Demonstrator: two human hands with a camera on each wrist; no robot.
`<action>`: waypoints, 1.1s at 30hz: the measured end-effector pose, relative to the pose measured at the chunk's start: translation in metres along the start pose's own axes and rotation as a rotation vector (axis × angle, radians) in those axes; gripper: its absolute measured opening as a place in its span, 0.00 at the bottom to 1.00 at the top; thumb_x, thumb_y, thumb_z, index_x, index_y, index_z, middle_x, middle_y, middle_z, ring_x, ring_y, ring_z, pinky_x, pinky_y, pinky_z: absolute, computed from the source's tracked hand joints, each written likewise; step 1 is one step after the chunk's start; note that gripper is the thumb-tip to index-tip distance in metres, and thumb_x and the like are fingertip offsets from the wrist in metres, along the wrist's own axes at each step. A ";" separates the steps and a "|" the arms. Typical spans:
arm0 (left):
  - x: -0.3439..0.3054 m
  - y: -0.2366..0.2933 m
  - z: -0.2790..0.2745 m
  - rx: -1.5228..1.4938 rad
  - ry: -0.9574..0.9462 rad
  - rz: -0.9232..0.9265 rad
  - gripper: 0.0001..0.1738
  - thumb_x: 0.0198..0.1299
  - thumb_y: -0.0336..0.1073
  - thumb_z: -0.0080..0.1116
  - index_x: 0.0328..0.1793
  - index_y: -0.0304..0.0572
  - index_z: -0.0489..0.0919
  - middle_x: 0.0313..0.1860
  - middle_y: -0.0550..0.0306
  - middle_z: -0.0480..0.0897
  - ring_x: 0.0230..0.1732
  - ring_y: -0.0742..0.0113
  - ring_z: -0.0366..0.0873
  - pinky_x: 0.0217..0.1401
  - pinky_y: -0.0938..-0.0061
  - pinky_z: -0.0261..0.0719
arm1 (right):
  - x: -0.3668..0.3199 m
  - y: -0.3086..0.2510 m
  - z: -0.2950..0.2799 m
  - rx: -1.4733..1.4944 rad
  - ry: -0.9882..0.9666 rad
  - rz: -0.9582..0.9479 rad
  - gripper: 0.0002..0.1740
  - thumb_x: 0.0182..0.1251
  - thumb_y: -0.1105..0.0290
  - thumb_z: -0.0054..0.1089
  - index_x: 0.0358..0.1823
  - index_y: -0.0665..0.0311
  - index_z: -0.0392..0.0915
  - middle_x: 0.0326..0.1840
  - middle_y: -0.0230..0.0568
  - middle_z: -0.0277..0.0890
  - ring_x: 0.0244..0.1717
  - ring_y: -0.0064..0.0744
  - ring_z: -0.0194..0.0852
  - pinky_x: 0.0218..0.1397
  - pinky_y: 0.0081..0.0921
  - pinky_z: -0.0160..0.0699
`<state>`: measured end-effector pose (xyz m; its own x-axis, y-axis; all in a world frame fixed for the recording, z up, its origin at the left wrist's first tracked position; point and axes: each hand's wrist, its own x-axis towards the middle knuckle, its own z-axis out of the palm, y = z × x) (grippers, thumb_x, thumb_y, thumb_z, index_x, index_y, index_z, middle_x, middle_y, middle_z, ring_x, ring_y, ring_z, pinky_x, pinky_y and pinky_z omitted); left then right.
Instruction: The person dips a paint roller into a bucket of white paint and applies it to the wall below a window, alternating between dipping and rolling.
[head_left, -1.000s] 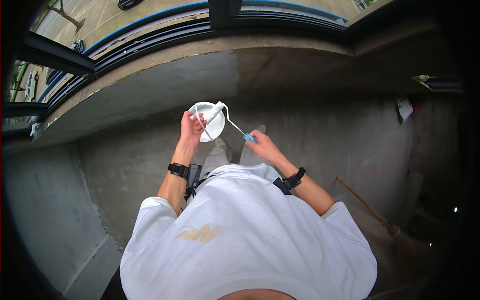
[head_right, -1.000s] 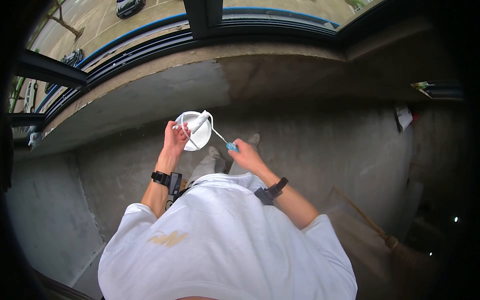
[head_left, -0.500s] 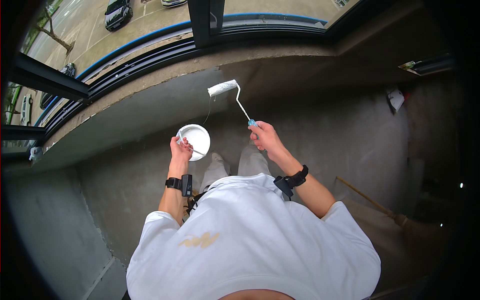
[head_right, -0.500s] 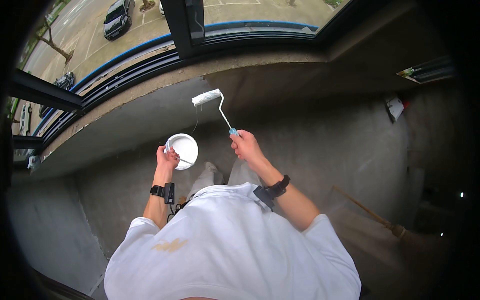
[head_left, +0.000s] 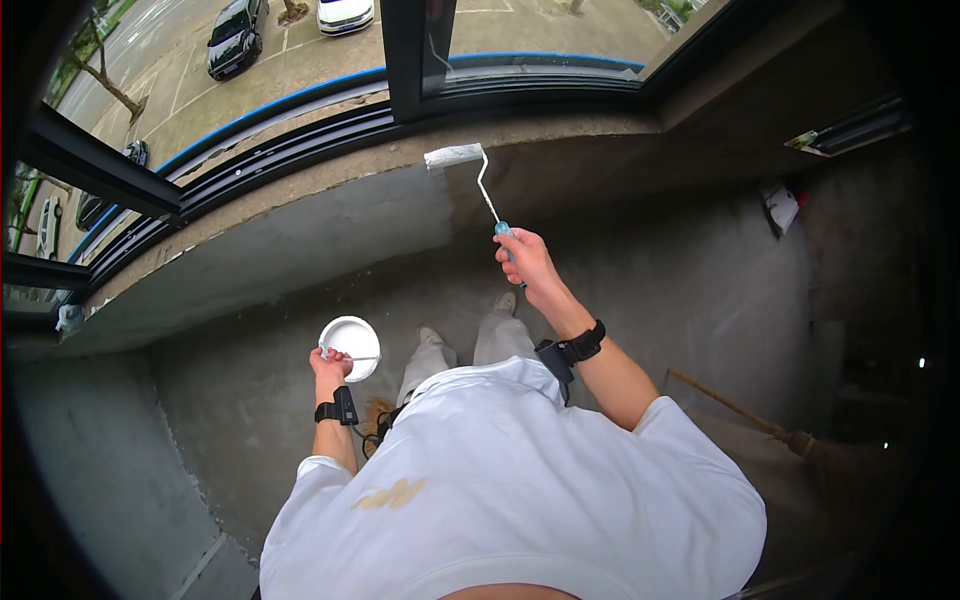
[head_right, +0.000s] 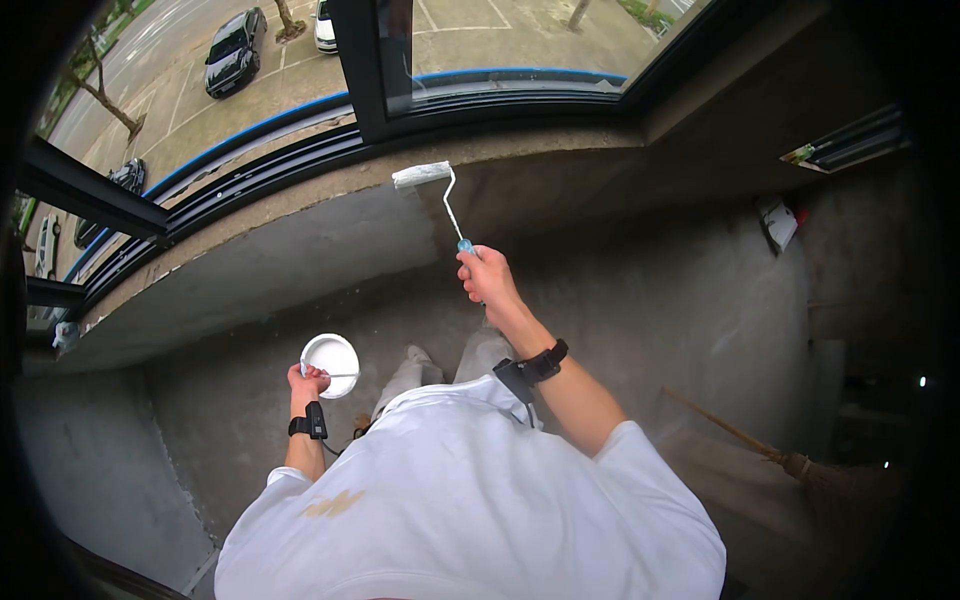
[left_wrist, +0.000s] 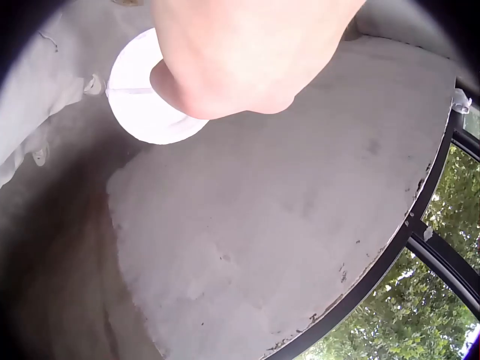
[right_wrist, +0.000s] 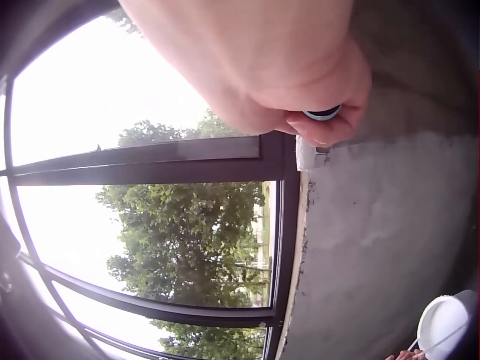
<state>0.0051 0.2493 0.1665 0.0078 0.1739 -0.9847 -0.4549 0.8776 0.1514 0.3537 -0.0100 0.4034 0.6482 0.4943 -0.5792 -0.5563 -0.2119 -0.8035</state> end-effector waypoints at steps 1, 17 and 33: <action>0.001 0.004 -0.008 -0.016 0.013 0.000 0.16 0.55 0.47 0.46 0.20 0.49 0.63 0.14 0.68 0.62 0.14 0.72 0.54 0.32 0.74 0.61 | 0.001 -0.003 0.000 -0.003 0.002 0.003 0.08 0.70 0.65 0.52 0.39 0.61 0.71 0.23 0.25 0.66 0.17 0.11 0.56 0.16 0.14 0.52; 0.105 0.044 -0.184 -0.339 0.186 0.235 0.13 0.57 0.44 0.41 0.23 0.51 0.61 0.15 0.71 0.60 0.15 0.72 0.56 0.24 0.77 0.59 | 0.031 0.035 -0.022 0.031 -0.048 -0.028 0.07 0.70 0.66 0.52 0.38 0.61 0.71 0.23 0.25 0.66 0.16 0.11 0.55 0.15 0.13 0.51; 0.115 0.008 -0.276 0.482 0.188 0.662 0.31 0.53 0.21 0.47 0.62 0.44 0.52 0.47 0.46 0.66 0.35 0.60 0.71 0.26 0.67 0.76 | 0.042 0.048 -0.021 -0.026 -0.027 -0.050 0.06 0.69 0.67 0.52 0.37 0.61 0.71 0.23 0.25 0.66 0.16 0.11 0.54 0.15 0.13 0.49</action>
<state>-0.2439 0.1531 0.0306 -0.2945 0.6801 -0.6714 0.1168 0.7229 0.6810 0.3656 -0.0169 0.3376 0.6603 0.5271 -0.5349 -0.5100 -0.2082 -0.8346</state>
